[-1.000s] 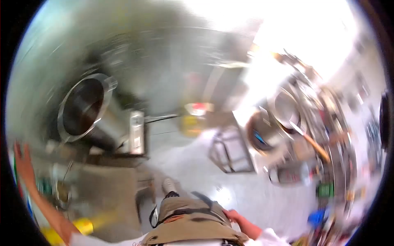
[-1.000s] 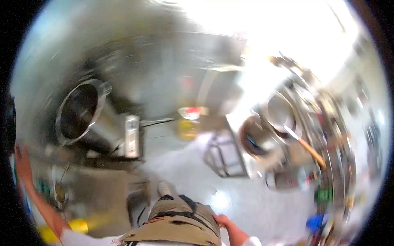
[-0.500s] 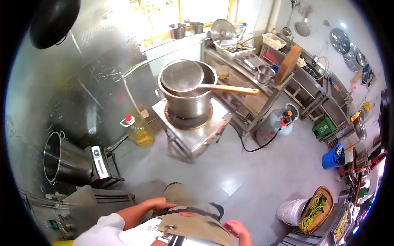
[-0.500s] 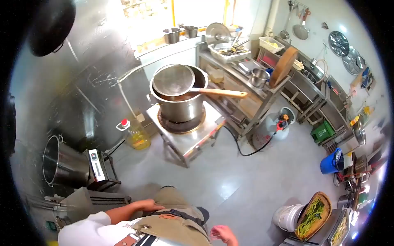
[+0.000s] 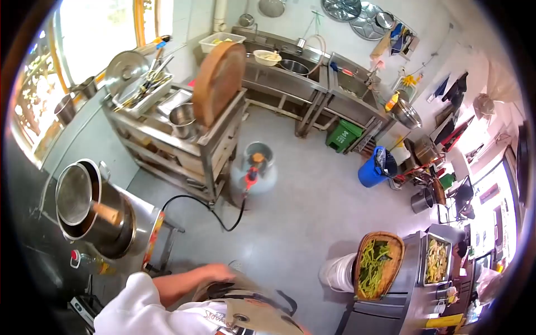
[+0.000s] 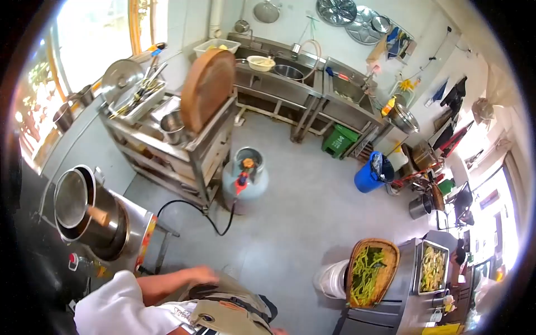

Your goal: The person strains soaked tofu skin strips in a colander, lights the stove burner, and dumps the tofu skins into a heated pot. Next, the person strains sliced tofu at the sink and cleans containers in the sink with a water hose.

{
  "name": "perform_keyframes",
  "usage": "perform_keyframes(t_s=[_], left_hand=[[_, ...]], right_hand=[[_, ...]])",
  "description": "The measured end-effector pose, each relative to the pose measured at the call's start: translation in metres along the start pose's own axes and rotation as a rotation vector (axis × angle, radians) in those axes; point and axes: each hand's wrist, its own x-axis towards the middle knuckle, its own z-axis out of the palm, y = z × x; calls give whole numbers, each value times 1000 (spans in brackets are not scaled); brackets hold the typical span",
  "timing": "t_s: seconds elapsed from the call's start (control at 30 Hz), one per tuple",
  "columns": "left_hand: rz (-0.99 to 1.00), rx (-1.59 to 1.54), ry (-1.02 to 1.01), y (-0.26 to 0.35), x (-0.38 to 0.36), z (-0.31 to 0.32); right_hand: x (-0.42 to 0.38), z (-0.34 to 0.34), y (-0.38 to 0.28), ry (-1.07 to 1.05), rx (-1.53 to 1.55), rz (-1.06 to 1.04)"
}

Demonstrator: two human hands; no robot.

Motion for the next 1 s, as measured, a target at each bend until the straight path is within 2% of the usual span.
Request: perform_keyframes(t_s=[0.07, 0.13, 0.23, 0.3, 0.37, 0.43, 0.5, 0.57, 0.63, 0.73, 0.83, 0.87, 0.9, 0.97, 1.0], left_hand=[[30, -201, 348, 60, 35, -91], [170, -455, 464, 107, 85, -164], [158, -225, 486, 156, 144, -262], [198, 15, 495, 135, 204, -299], [84, 134, 393, 109, 246, -327], [-6, -46, 372, 111, 246, -350], [-95, -290, 286, 149, 232, -378], [-227, -250, 391, 144, 249, -384], [-324, -279, 454, 152, 274, -404], [-424, -412, 476, 171, 318, -449], [-294, -563, 543, 148, 404, -491], [-237, -627, 570, 143, 429, -509], [-200, -589, 498, 158, 428, -559], [-258, -564, 484, 168, 437, -649], [-294, -579, 479, 176, 443, -681]], right_hand=[[12, -30, -13, 140, 61, 74], [39, -54, -37, 238, 109, 112], [101, -103, -78, 338, 124, 132], [155, -152, -111, 368, 96, 121], [211, -216, -149, 343, 22, 63], [263, -288, -197, 239, -55, -36], [326, -356, -238, 34, -89, -158], [399, -428, -300, -237, -383, -390], [464, -480, -381, -332, -534, -466], [528, -536, -521, -308, -666, -425], [567, -564, -649, -148, -828, -550], [584, -563, -673, -97, -730, -591], [602, -557, -702, -42, -632, -635], [618, -543, -745, -122, -177, -444], [618, -544, -767, -287, -172, -370]])
